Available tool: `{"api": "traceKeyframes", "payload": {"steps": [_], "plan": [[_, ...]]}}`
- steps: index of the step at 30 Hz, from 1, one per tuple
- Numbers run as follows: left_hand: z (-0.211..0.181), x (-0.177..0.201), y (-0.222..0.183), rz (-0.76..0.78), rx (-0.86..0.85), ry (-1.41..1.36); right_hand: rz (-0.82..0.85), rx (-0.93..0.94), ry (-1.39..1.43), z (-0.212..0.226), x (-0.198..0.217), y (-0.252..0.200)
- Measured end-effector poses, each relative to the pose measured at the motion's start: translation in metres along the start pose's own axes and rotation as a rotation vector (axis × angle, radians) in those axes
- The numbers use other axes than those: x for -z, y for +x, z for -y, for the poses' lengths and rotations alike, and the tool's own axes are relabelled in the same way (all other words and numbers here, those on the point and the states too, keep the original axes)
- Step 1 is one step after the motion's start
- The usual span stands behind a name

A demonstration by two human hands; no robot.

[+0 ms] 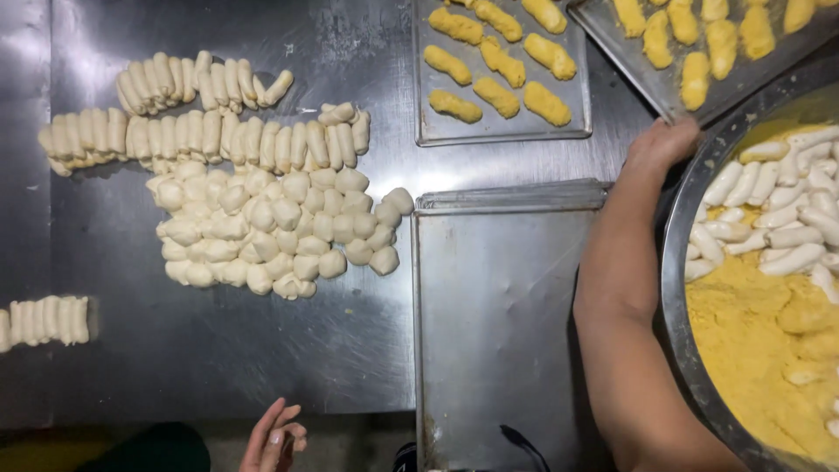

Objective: Coating pieces of dough in a yellow powder and arranging them on metal trays.

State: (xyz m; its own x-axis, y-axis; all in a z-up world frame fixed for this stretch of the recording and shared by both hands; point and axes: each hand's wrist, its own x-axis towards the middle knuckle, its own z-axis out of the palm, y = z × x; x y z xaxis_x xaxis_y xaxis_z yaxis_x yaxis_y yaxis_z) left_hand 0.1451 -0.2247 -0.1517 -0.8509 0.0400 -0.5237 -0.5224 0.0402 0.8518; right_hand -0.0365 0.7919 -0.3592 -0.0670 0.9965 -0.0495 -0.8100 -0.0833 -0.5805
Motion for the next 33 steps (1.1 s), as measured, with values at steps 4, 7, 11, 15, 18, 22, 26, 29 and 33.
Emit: {"api": "traceKeyframes", "payload": {"steps": [4,7,11,15,18,22,26,29,33], "plan": [[-0.038,-0.042,-0.022,-0.039,0.134,0.019,-0.179,0.129,-0.360,0.029,-0.040,-0.096],[-0.060,-0.077,-0.034,0.079,0.135,-0.061,0.064,0.086,-0.374,0.073,-0.063,-0.206],[-0.062,-0.121,-0.046,0.229,0.061,-0.076,0.449,0.055,-0.709,0.249,-0.147,-0.390],[-0.034,-0.158,-0.053,0.553,-0.063,-0.096,0.919,-0.017,-0.787,0.437,-0.158,-0.465],[-0.039,-0.203,-0.079,0.731,-0.176,0.022,0.815,0.081,-1.165,0.551,-0.084,-0.420],[-0.068,-0.279,-0.128,0.853,-0.158,0.070,0.423,-0.078,-1.449,0.621,0.003,-0.328],[-0.093,-0.376,-0.161,1.170,-0.324,0.129,0.412,-0.083,-1.642,0.595,0.058,-0.251],[-0.108,-0.488,-0.173,1.240,-0.573,0.251,0.491,-0.056,-1.785,0.552,0.060,-0.212],[-0.085,-0.668,-0.145,1.004,-1.052,0.734,0.684,0.116,-1.943,0.517,0.026,-0.219]]}}
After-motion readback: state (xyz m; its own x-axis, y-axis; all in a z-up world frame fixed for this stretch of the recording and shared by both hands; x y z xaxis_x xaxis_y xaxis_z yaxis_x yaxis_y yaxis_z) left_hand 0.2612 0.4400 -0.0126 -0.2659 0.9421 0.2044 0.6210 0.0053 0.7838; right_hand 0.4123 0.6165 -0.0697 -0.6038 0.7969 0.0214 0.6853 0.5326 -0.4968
